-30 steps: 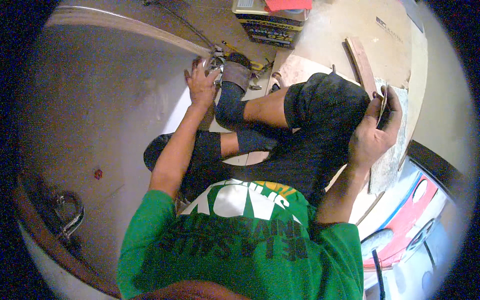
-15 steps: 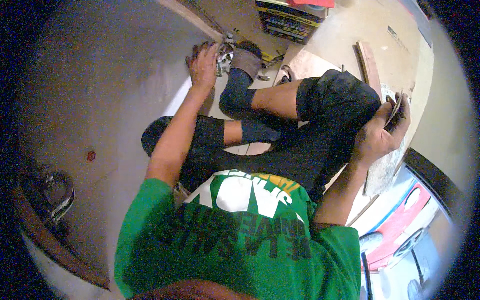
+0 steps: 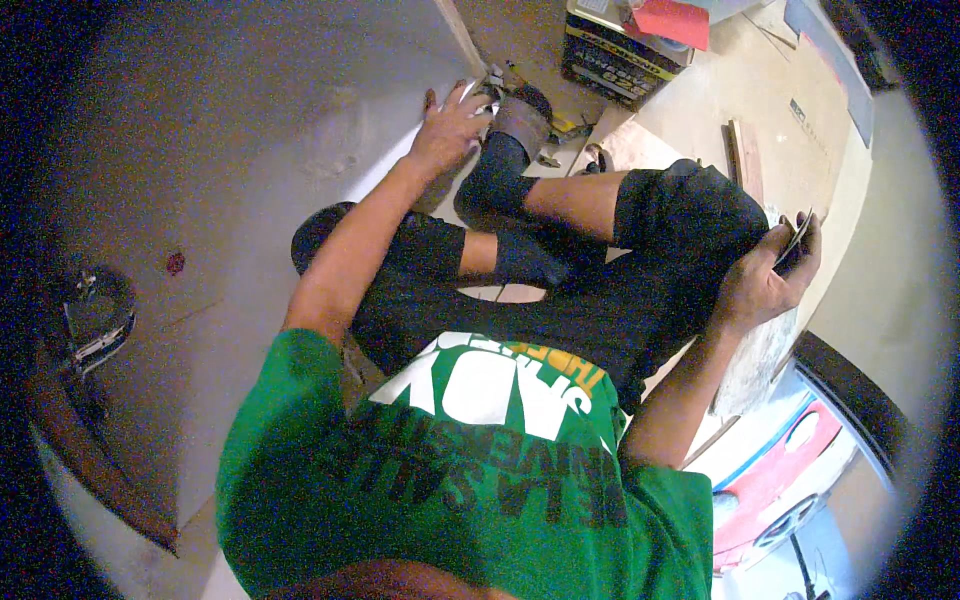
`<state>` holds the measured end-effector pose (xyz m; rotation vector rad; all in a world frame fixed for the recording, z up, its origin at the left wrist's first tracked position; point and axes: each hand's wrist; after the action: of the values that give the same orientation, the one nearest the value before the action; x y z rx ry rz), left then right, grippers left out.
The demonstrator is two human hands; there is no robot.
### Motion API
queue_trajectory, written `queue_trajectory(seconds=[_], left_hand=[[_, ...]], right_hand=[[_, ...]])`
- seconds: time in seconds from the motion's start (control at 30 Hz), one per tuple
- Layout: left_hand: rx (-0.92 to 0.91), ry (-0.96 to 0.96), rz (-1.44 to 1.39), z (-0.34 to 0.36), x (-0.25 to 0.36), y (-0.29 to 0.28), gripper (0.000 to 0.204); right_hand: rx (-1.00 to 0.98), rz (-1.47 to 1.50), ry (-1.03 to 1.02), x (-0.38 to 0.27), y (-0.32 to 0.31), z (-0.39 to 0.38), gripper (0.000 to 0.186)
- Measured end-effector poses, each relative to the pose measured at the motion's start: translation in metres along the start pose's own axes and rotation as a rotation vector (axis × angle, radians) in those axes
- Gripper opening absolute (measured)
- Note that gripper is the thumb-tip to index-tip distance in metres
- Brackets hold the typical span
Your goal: The person installs a curved wooden trim piece along the edge of a bathtub. They use a hammer to tap the trim into place, then use a power drill to secure it with screws. The person also uses a utility knife to trim excess material from the trim piece.
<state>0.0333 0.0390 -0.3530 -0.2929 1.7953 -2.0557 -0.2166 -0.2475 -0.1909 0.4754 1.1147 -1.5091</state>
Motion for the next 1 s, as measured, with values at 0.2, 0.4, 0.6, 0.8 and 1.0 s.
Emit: queue_trajectory(seconds=[0.2, 0.4, 0.6, 0.8, 1.0], left_hand=[[-0.192, -0.881, -0.493, 0.031, -0.022, 0.017, 0.035], [0.000, -0.426, -0.492, 0.003, -0.027, 0.038, 0.033], [0.062, -0.666, -0.590, 0.030, -0.007, 0.017, 0.034], [0.363, -0.492, -0.398, 0.013, -0.005, 0.031, 0.037], [0.328, -0.601, -0.482, 0.047, -0.011, 0.015, 0.039]], right_hand=[[-0.022, -0.058, 0.011, 0.001, -0.001, -0.001, 0.032], [-0.032, -0.068, -0.006, -0.005, 0.002, -0.004, 0.033], [-0.023, -0.110, -0.164, 0.000, -0.005, -0.005, 0.039], [-0.834, -0.325, -0.508, -0.080, 0.012, -0.040, 0.071], [-1.029, -0.270, -0.666, -0.102, 0.055, -0.057, 0.073]])
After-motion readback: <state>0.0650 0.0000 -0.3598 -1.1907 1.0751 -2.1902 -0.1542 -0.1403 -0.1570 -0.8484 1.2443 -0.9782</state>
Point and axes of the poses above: each hand's wrist, its own z-axis towards the middle knuckle, its own y-axis out of the palm, x = y × z, and after that the axes turned 6 degrees about y, right-handed
